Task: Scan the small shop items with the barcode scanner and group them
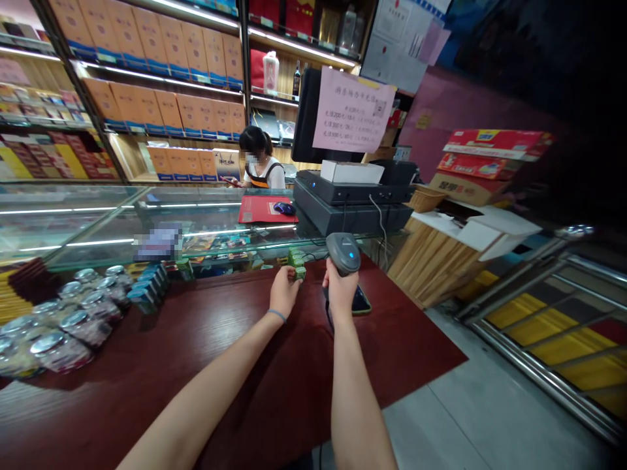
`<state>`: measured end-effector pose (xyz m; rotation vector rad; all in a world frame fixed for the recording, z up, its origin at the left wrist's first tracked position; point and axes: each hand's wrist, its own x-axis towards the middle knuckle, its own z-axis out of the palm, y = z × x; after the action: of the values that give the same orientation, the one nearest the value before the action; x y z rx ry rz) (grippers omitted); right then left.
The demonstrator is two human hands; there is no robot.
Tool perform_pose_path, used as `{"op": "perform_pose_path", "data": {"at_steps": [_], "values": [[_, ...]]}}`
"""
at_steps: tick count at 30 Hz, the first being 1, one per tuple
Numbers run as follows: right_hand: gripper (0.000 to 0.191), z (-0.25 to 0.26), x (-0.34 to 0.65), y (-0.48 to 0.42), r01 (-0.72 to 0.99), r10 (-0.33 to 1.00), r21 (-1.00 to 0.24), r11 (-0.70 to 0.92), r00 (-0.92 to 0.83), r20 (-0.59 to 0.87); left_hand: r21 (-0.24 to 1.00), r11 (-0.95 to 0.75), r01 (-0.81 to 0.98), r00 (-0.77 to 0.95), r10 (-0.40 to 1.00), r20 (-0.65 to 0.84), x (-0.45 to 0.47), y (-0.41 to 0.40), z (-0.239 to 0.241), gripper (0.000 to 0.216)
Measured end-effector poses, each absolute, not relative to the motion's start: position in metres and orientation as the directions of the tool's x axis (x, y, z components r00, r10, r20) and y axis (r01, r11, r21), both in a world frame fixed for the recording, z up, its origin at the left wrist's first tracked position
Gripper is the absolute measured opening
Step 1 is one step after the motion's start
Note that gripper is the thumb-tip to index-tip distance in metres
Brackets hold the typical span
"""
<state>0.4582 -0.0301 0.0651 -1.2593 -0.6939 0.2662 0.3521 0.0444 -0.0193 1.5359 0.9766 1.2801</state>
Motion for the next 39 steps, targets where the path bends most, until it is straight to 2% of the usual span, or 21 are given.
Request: {"op": "perform_pose_path", "data": {"at_steps": [8,28,39], "values": [[0.028,0.069,0.456,-0.031,0.162,0.541,-0.932,0.323,0.777,0.322,0.874,-0.435,0.218,0.112,0.900,0.421,0.357,0.052,-0.028,0.029],[0.026,0.070,0.455,-0.032,0.167,0.547,-0.932,0.321,0.771,0.326,0.880,-0.442,0.175,0.117,0.897,0.427,0.362,0.055,-0.034,0.029],[0.026,0.063,0.457,-0.027,0.145,0.540,-0.927,0.347,0.777,0.324,0.876,-0.425,0.227,0.089,0.905,0.415,0.360,0.053,-0.034,0.040]]}}
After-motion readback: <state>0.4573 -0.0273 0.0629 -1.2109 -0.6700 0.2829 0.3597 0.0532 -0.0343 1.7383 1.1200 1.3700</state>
